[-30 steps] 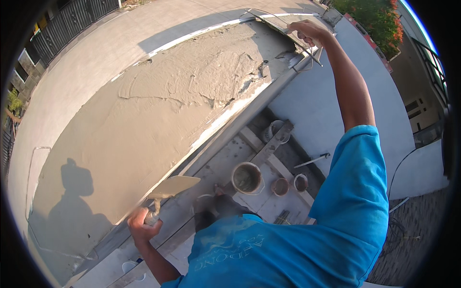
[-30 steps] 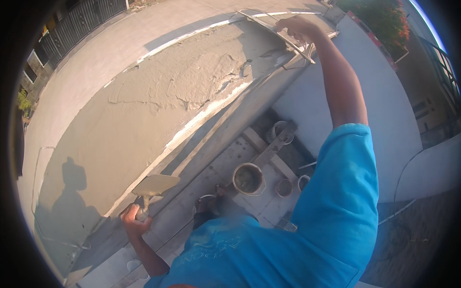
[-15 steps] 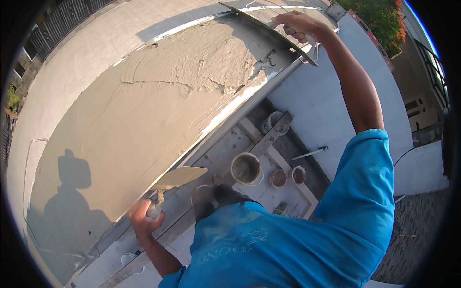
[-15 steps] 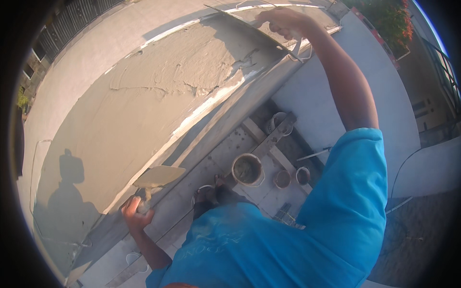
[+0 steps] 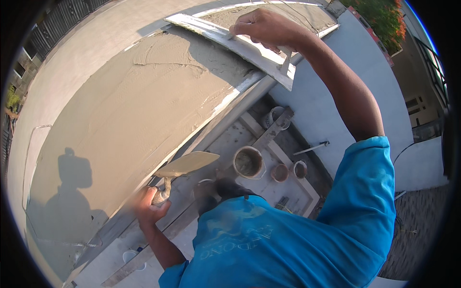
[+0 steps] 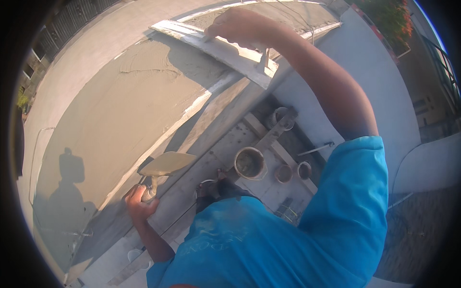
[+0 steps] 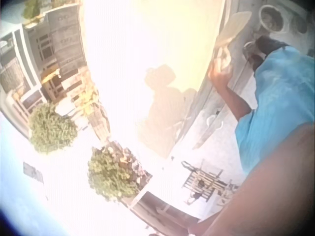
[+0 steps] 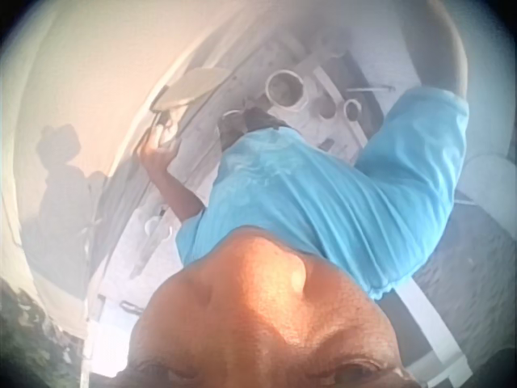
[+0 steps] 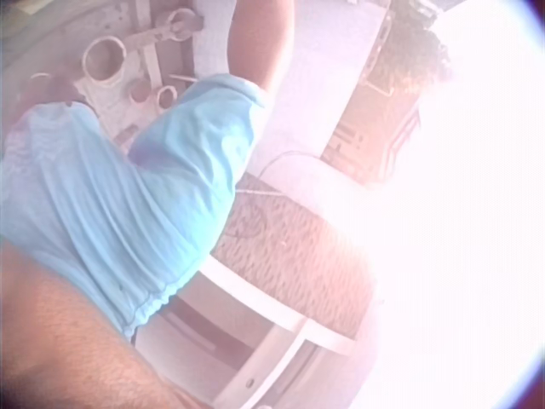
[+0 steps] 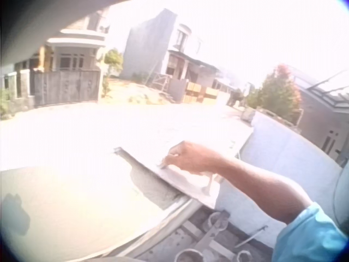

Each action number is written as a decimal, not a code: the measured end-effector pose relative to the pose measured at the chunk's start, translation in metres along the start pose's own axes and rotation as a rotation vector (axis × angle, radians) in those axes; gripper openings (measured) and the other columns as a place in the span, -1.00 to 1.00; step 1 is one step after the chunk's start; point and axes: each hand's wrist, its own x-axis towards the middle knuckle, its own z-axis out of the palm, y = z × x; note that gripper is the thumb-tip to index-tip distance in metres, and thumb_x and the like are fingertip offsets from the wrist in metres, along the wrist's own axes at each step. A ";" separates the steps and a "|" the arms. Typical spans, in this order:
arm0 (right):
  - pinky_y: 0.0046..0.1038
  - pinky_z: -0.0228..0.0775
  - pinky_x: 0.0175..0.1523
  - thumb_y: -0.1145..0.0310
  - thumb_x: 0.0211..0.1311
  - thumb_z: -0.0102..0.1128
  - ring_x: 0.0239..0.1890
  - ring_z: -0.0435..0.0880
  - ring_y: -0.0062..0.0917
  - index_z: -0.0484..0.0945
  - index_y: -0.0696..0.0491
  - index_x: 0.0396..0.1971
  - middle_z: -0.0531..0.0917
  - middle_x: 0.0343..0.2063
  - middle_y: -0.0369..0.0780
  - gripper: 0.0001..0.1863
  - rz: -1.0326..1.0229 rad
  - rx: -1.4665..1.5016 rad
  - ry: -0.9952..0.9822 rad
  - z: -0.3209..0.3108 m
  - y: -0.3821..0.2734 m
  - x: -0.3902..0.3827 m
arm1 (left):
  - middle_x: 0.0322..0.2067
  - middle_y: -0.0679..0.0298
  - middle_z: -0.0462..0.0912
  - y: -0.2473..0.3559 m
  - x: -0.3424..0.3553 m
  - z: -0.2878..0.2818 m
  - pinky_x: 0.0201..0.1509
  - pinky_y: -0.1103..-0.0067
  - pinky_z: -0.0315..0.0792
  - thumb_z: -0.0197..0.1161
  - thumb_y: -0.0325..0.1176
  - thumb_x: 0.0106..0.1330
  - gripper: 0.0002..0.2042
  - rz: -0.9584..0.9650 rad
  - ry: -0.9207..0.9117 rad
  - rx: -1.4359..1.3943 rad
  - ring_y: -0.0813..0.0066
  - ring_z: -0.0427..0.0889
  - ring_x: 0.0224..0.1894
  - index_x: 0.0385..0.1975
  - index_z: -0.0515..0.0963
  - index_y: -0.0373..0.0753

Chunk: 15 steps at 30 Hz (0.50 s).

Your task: The person scoops wet cement from a bucket using a hand trowel and applies it to a concrete surface. They spread and smooth the cement with a trowel and a larger float, repeatedly loading material and leveling the surface.

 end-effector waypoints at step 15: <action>-0.16 0.57 -0.04 0.07 0.30 0.15 -0.29 0.73 -0.12 0.68 0.21 -0.43 0.73 -0.46 -0.01 -0.55 0.003 -0.412 0.224 0.036 -0.050 0.000 | -0.45 0.17 0.60 -0.009 -0.001 -0.002 -0.29 0.34 0.52 0.49 -0.31 -0.30 -0.60 0.033 -0.075 0.040 0.15 0.63 -0.37 -0.37 0.59 -0.24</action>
